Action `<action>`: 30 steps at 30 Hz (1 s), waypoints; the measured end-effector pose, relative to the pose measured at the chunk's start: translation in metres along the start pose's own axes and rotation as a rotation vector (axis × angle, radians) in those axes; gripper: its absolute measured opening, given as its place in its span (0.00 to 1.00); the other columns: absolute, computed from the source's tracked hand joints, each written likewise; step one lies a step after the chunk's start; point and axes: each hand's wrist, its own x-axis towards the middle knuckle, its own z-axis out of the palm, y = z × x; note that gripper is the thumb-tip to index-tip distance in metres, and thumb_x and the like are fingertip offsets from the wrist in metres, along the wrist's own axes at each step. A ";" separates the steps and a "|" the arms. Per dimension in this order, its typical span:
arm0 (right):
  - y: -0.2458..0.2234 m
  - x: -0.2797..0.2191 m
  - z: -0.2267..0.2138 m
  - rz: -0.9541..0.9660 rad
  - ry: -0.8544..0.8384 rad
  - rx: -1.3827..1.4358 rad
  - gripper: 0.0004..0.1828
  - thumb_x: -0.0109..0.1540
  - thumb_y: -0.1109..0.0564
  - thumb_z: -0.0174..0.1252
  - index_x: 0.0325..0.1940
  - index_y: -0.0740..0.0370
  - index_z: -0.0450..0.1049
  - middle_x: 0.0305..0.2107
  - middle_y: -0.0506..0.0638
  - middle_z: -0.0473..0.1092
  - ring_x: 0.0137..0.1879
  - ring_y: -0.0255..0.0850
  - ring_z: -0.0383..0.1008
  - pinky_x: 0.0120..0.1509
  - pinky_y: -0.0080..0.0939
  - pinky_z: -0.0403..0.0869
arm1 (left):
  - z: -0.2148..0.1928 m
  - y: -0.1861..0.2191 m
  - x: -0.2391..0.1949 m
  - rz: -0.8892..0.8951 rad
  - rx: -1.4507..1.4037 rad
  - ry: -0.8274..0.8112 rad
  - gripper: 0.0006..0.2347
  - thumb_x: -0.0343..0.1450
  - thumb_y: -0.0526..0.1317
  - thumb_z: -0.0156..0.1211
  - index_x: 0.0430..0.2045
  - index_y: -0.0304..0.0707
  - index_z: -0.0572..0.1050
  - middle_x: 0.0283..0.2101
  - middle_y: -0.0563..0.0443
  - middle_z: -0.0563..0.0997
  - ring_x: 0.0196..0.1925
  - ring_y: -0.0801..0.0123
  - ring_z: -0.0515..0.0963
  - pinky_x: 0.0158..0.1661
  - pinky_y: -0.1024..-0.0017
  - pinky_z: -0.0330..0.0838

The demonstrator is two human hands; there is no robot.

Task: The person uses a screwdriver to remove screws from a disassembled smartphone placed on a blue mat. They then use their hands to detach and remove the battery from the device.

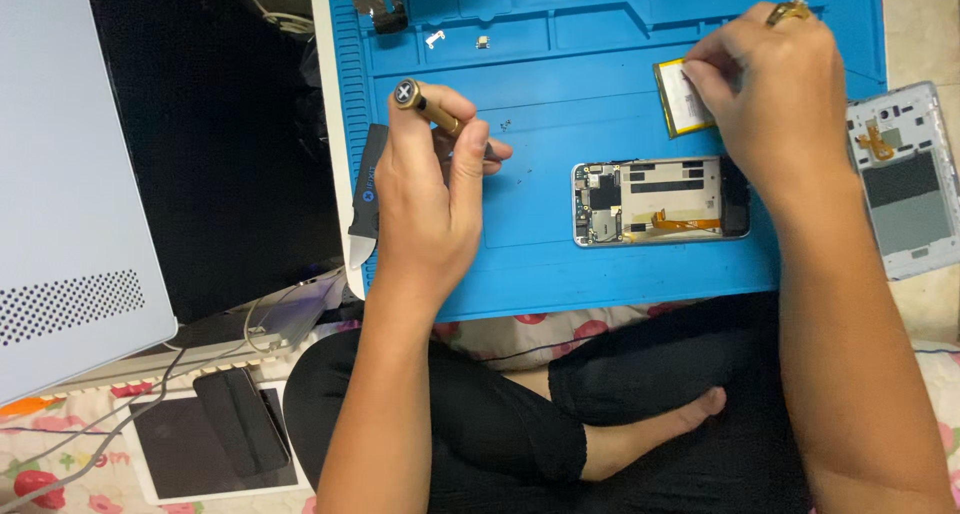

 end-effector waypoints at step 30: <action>0.021 0.004 0.003 0.072 -0.059 -0.046 0.08 0.79 0.57 0.79 0.47 0.59 0.88 0.42 0.54 0.79 0.42 0.43 0.75 0.42 0.45 0.72 | -0.011 0.009 -0.002 0.026 -0.010 -0.036 0.07 0.83 0.40 0.40 0.49 0.38 0.65 0.41 0.49 0.73 0.40 0.67 0.85 0.42 0.71 0.85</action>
